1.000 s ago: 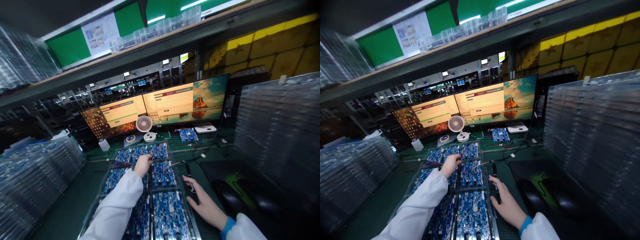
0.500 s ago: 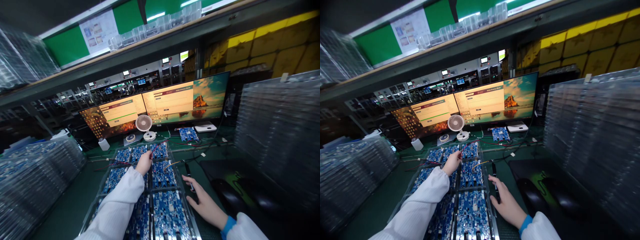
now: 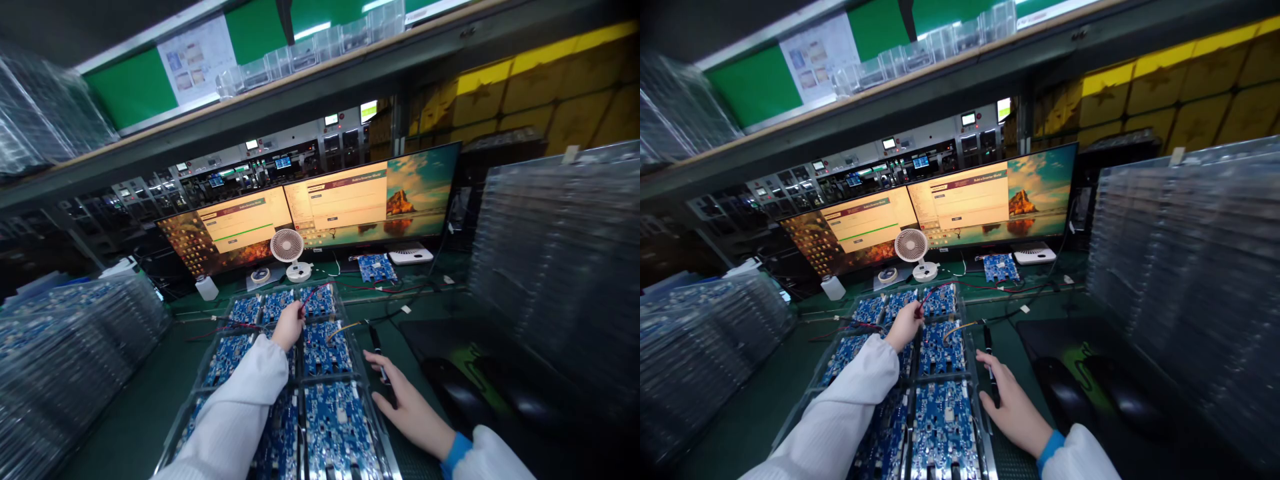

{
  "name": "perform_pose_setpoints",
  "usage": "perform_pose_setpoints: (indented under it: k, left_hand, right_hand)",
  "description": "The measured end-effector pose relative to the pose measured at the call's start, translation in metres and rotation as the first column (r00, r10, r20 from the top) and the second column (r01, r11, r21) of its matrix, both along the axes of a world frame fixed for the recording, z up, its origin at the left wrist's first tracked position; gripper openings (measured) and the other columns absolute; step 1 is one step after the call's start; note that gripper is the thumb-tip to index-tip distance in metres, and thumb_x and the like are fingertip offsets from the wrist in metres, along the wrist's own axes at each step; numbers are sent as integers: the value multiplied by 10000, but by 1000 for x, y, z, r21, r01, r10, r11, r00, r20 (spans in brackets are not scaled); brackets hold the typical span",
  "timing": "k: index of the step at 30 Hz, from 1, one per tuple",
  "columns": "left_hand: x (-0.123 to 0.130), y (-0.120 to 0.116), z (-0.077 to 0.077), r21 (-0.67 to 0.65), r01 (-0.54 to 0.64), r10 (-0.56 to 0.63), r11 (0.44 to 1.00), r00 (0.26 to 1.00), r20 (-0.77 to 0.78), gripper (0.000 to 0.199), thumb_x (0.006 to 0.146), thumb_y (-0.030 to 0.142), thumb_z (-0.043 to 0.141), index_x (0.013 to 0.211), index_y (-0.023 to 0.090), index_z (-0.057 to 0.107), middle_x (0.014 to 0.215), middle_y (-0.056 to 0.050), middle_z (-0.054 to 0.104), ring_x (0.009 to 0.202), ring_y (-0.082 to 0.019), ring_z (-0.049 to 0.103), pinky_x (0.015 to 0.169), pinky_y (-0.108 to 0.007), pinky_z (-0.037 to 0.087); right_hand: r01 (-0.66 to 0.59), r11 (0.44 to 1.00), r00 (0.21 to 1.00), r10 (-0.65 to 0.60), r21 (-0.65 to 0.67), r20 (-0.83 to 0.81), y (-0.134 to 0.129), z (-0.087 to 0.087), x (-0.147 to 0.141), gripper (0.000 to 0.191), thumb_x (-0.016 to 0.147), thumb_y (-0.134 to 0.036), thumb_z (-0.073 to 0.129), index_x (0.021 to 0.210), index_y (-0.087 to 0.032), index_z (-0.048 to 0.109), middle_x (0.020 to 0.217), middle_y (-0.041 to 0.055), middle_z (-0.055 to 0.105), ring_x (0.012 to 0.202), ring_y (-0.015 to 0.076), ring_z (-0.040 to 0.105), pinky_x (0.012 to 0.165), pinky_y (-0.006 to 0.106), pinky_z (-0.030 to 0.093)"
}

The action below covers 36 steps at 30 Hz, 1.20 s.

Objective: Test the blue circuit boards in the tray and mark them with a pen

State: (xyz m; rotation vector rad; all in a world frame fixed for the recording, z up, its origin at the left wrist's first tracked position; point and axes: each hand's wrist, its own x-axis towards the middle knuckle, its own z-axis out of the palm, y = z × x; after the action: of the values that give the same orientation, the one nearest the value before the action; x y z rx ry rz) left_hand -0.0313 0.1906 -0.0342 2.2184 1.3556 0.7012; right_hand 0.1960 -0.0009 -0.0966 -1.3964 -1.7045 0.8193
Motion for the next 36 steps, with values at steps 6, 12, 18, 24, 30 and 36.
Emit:
perform_pose_setpoints:
  k: [6,12,18,24,30,36]
  left_hand:
    - [0,1,2,-13,17,-17,1000,1000,13,303,611,-87,409,717,197,426,717,27,515,697,-114,542,669,-225,415]
    - [2,-2,4,-39,22,-21,999,999,25,315,613,-96,393,717,201,406,724,26,501,689,-109,544,635,-208,411]
    - [2,-2,4,-45,30,-30,999,1000,7,316,607,-97,401,721,198,412,720,29,501,668,-105,540,639,-214,417]
    - [4,1,-4,2,24,-23,1000,998,-61,318,598,-97,404,731,188,447,749,14,502,698,-116,511,682,-230,409]
    - [6,-1,-7,71,31,-21,997,990,-140,326,622,-90,406,788,173,505,829,-15,509,754,-127,489,731,-238,399]
    - [8,-4,-8,56,53,-41,997,978,-203,399,666,-68,420,972,159,539,828,-24,534,736,-137,503,716,-251,409]
  right_hand:
    - [6,1000,1000,-6,8,-2,1,-2,1,557,821,-362,430,1341,-219,294,1409,106,350,1306,220,348,1120,450,289]
    - [0,1000,1000,0,-1,6,0,-1,0,559,826,-373,421,1346,-220,286,1417,99,340,1301,212,354,1114,437,304]
    - [-7,1000,1000,7,-6,12,0,0,0,549,835,-371,406,1345,-216,276,1423,100,329,1302,206,349,1119,440,293]
    - [-11,1000,1000,11,-9,10,-1,-2,1,560,829,-371,410,1347,-212,268,1426,106,321,1316,216,330,1131,450,266]
    - [-22,999,1000,22,-25,11,0,-1,1,565,831,-379,407,1348,-204,262,1427,116,313,1321,213,317,1131,454,260]
    - [-29,999,1000,30,-38,6,0,0,1,579,829,-397,401,1352,-199,251,1435,124,294,1294,202,354,1118,437,282]
